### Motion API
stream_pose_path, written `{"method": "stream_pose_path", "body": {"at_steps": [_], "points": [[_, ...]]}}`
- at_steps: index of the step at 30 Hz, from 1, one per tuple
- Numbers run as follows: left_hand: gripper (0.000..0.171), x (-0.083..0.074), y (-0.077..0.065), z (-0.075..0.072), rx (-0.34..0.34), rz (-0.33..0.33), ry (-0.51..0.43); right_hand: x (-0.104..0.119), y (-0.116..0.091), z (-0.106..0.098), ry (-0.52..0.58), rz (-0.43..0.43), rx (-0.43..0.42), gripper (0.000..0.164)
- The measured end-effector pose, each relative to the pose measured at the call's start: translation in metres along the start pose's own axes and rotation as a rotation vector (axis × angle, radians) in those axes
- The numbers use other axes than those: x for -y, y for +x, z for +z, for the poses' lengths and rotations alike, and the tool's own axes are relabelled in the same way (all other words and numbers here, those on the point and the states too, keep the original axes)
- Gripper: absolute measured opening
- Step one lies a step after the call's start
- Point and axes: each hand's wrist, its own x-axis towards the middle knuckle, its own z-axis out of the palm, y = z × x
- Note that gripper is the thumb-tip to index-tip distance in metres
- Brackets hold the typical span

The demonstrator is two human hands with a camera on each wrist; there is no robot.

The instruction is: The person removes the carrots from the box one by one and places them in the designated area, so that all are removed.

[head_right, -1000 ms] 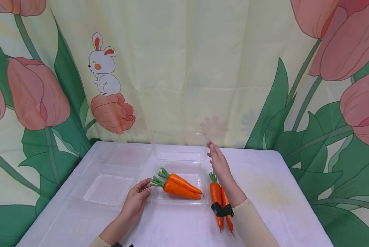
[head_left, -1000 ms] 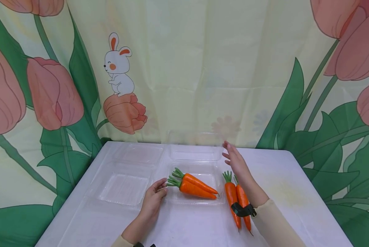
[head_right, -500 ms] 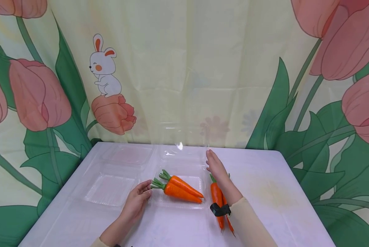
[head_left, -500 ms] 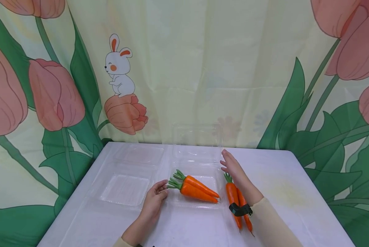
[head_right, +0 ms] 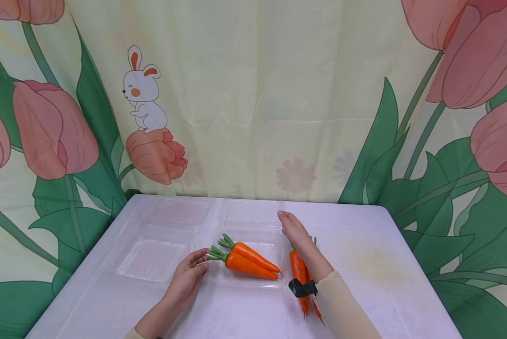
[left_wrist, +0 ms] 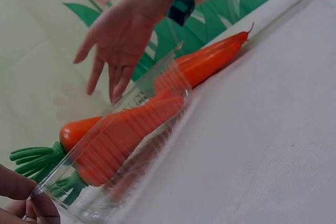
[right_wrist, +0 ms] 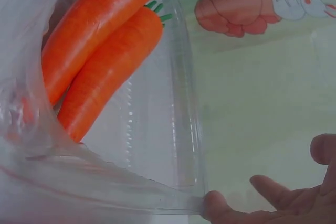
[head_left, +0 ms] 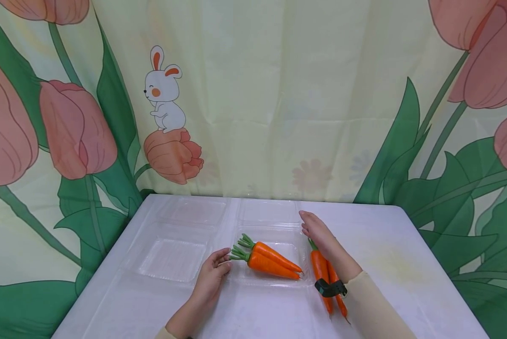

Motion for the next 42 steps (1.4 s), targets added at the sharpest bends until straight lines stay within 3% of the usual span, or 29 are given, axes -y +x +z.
{"method": "stream_pose_path", "body": {"at_steps": [16, 23, 32, 42], "points": [[0.048, -0.003, 0.000, -0.003, 0.028, -0.002, 0.009, 0.001, -0.010, 0.010, -0.129, -0.111, -0.015, 0.048], [0.049, -0.004, 0.001, -0.005, 0.055, -0.003, 0.034, 0.006, -0.025, 0.024, -0.202, -0.157, 0.109, 0.042], [0.054, -0.008, 0.001, -0.007, 0.089, -0.017, 0.068, 0.012, -0.052, 0.046, -0.440, -0.191, 0.297, 0.034], [0.059, -0.009, 0.005, -0.009, 0.120, -0.015, 0.067, 0.008, -0.060, 0.072, -0.573, -0.322, 0.344, 0.034]]}}
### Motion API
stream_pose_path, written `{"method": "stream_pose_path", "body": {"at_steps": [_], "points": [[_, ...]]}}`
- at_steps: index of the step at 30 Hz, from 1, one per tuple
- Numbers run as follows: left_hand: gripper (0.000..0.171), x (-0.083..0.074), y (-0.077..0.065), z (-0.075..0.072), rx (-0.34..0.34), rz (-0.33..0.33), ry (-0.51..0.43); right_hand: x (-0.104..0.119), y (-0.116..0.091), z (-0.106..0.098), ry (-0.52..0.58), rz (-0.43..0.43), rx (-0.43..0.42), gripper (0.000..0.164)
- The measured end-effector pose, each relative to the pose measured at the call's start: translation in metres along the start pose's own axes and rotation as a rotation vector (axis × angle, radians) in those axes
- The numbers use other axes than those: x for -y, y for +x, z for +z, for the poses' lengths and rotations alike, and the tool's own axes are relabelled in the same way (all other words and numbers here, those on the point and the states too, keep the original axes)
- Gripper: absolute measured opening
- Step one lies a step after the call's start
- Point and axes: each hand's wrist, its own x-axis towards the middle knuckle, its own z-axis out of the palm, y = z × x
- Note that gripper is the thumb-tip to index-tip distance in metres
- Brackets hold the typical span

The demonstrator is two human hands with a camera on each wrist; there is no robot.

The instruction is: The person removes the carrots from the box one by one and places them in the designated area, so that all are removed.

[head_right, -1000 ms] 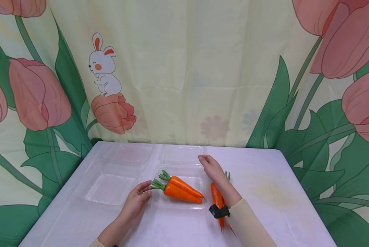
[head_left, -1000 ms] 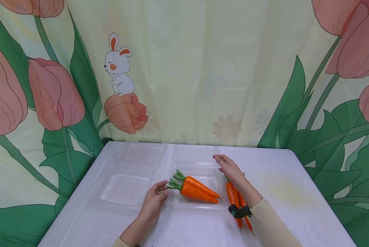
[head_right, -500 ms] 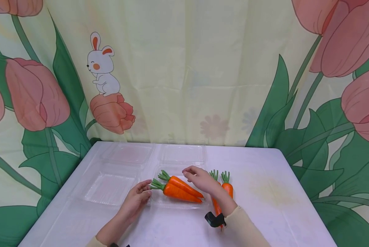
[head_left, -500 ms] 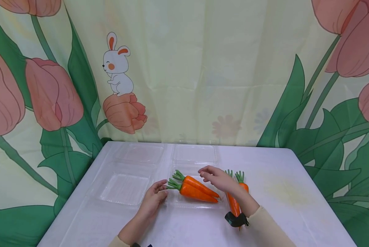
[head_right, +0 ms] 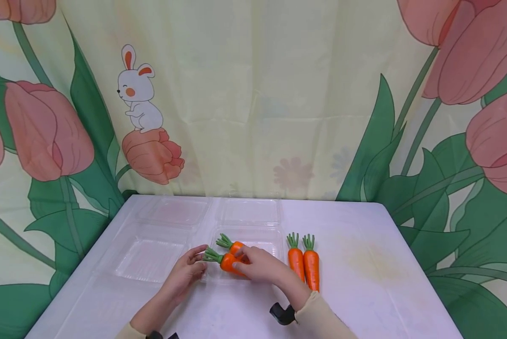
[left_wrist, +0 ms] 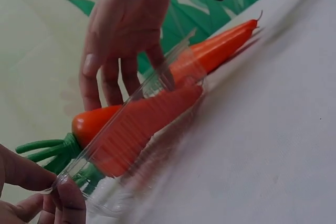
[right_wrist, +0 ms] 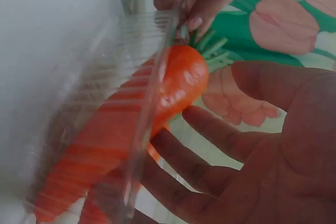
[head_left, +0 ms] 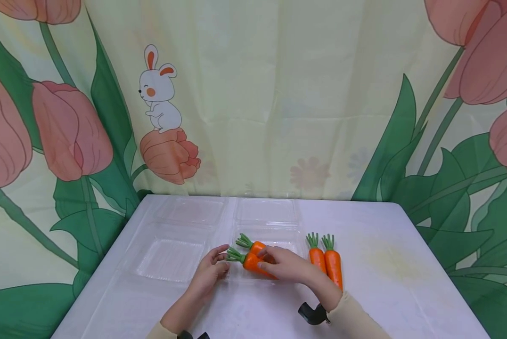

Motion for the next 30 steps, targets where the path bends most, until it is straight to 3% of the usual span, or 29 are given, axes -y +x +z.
{"method": "stream_pose_path", "body": {"at_steps": [11, 22, 30], "points": [[0.065, -0.002, 0.001, -0.003, 0.034, -0.021, 0.068, -0.003, 0.010, 0.023, -0.080, 0.025, -0.032, 0.050], [0.066, -0.001, 0.000, -0.004, 0.032, -0.010, 0.055, -0.007, 0.016, 0.027, -0.009, -0.016, -0.069, 0.044], [0.064, -0.001, 0.000, -0.003, 0.029, -0.011, 0.070, -0.003, 0.013, 0.018, 0.069, 0.008, -0.127, 0.044]]}}
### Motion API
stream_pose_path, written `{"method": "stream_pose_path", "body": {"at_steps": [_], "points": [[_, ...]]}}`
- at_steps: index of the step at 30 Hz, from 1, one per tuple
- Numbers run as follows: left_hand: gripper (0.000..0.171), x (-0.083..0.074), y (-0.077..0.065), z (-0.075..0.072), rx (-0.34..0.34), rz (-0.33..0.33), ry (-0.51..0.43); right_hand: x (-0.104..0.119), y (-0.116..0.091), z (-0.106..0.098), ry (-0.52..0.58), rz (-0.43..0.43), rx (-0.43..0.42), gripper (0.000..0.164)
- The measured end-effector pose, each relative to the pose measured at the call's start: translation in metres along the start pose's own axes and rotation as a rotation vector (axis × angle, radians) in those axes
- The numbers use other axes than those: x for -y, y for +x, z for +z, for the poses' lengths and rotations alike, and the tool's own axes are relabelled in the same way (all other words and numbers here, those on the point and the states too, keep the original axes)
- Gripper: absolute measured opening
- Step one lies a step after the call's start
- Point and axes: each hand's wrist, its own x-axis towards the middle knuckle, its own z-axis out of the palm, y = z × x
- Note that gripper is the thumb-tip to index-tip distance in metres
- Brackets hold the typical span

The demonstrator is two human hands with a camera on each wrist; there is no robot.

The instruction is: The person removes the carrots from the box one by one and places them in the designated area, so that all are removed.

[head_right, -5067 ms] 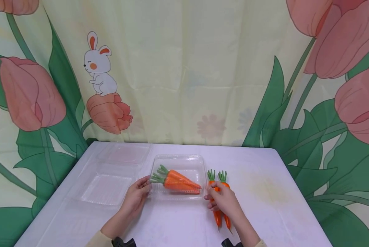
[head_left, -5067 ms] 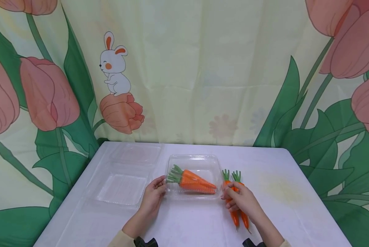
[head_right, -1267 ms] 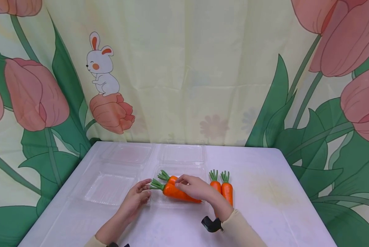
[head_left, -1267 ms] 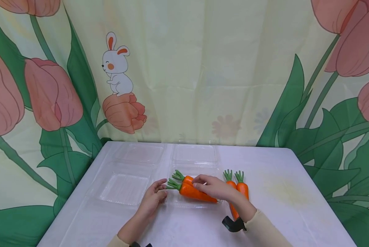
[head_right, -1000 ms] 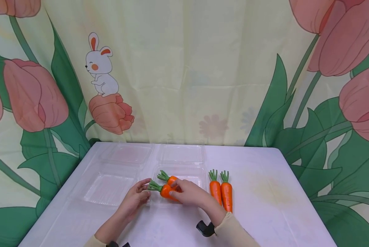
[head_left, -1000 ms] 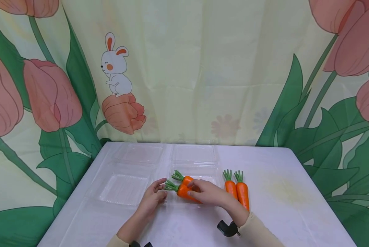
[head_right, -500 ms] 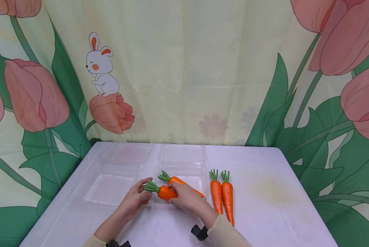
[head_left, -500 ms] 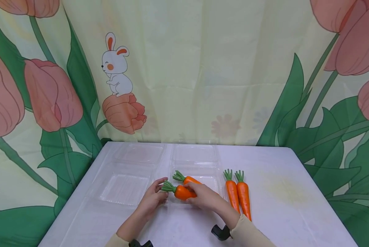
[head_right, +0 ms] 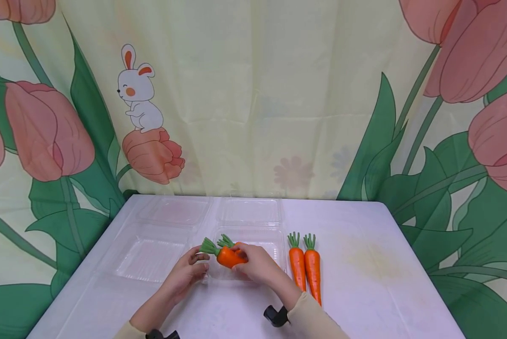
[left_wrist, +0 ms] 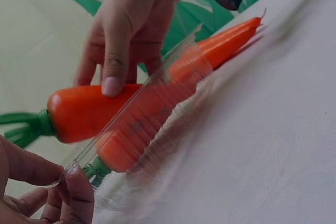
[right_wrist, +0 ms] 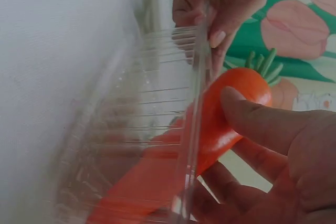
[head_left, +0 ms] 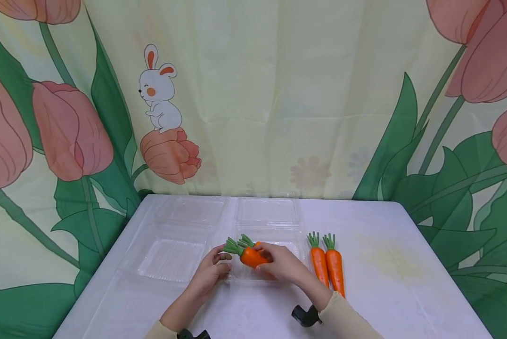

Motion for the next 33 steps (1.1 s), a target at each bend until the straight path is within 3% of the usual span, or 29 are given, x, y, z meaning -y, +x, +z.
{"method": "stream_pose_path", "body": {"at_steps": [23, 33], "points": [[0.063, -0.001, 0.000, 0.001, -0.014, -0.020, -0.025, 0.004, 0.003, -0.029, 0.202, 0.186, -0.273, 0.052], [0.062, 0.000, -0.001, 0.001, 0.016, 0.008, -0.050, 0.005, -0.003, -0.039, 0.334, 0.288, -0.270, 0.057]]}}
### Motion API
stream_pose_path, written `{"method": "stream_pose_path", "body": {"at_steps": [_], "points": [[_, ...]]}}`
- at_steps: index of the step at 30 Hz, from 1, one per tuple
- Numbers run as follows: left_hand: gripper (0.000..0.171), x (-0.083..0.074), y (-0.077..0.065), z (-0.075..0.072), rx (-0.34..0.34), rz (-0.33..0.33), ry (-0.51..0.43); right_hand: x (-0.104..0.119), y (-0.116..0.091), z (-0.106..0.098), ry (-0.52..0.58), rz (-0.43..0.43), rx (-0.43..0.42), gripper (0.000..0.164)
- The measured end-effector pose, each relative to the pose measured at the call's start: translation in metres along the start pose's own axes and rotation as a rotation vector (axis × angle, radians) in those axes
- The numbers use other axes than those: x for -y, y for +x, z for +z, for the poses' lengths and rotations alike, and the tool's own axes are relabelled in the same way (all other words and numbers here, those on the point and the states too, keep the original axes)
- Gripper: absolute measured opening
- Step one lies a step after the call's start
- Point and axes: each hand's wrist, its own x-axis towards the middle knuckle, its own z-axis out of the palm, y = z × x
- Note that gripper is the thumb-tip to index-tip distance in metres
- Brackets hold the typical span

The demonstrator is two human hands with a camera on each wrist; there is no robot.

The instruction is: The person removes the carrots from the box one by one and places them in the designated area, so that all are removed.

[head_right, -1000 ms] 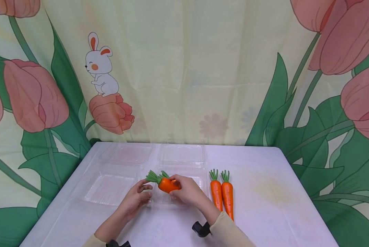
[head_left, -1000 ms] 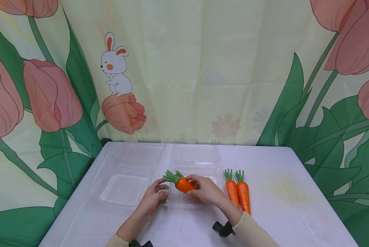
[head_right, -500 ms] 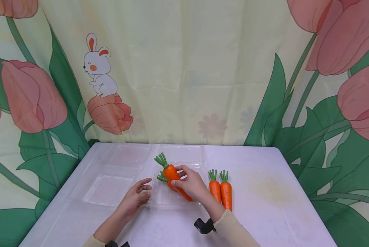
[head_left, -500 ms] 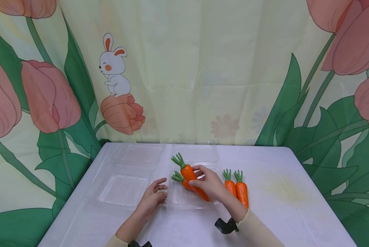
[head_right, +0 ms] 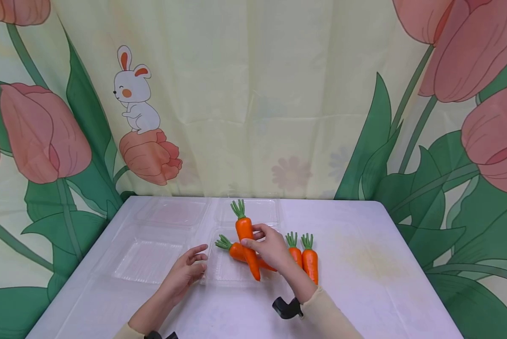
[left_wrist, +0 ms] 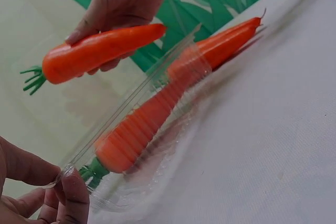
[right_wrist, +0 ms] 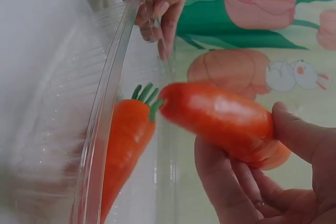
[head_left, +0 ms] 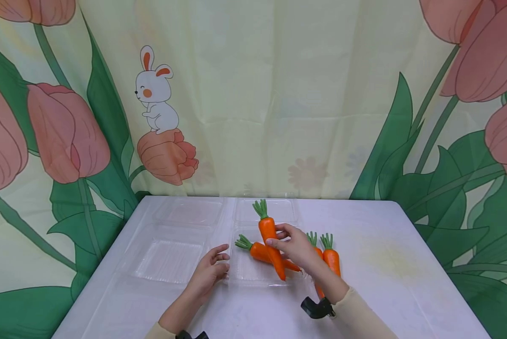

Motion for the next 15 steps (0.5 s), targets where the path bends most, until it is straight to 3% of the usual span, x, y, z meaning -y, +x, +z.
{"method": "stream_pose_path", "body": {"at_steps": [10, 15], "points": [[0.062, 0.000, 0.000, -0.002, -0.012, -0.006, 0.004, -0.008, -0.002, -0.010, 0.063, 0.021, -0.004, 0.056], [0.062, 0.000, 0.000, -0.002, -0.012, -0.015, 0.005, -0.017, -0.009, -0.023, 0.040, 0.039, -0.039, 0.062]]}}
